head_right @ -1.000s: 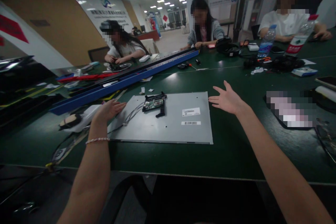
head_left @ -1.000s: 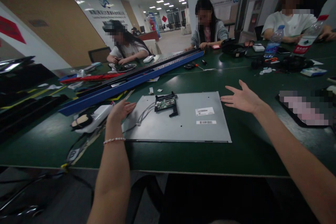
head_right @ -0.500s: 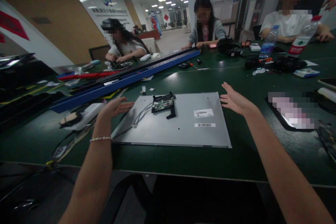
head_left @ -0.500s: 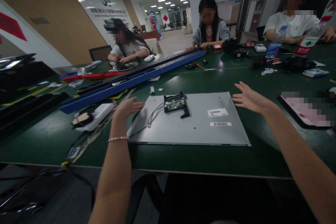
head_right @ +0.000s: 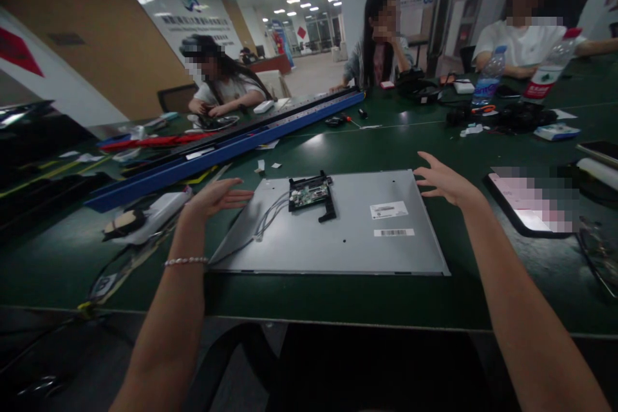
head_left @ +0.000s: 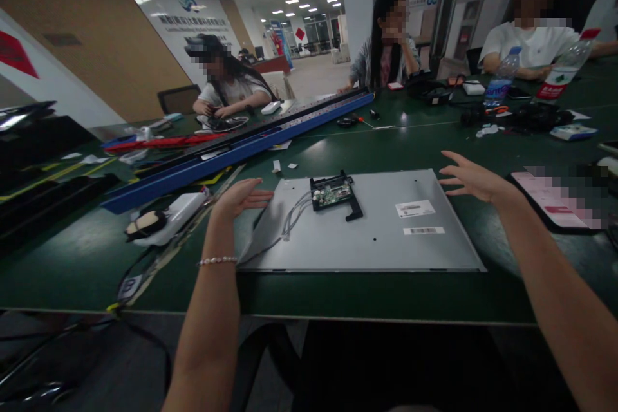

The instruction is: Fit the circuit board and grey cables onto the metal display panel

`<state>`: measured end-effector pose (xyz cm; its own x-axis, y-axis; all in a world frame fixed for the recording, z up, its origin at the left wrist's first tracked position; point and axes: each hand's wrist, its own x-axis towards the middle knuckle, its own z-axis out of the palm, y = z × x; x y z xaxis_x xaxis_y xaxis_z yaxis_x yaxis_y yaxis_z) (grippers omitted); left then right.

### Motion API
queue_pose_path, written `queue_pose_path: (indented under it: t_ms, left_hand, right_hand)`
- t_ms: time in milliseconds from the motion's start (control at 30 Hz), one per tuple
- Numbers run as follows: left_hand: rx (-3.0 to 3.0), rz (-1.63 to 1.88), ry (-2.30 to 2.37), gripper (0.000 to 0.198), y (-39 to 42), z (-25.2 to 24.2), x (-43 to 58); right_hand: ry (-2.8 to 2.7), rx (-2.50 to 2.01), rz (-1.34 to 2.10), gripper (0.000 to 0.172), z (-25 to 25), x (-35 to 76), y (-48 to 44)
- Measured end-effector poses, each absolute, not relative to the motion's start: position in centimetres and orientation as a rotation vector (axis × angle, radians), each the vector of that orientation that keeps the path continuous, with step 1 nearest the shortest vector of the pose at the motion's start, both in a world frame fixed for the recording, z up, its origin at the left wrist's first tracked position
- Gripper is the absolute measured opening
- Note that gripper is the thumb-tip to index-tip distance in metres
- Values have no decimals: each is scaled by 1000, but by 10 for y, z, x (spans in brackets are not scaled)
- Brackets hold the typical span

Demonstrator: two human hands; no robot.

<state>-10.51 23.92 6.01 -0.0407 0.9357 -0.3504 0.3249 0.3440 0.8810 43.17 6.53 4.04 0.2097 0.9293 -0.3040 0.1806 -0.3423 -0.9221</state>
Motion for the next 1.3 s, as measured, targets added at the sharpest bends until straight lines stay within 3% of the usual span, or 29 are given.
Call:
queue_pose_path:
  t_ms: [400, 800, 1300]
  left_hand:
    - [1329, 601, 1609, 53, 217, 73, -66]
    - [1389, 489, 1513, 78, 192, 85, -40]
    - [1545, 412, 1462, 86, 172, 92, -13]
  right_hand:
    - [-1041, -1883, 1077, 88, 40, 451, 60]
    - [-1226, -2101, 726, 86, 14, 481, 65]
    - [-1399, -2390, 555, 81, 9, 493, 66]
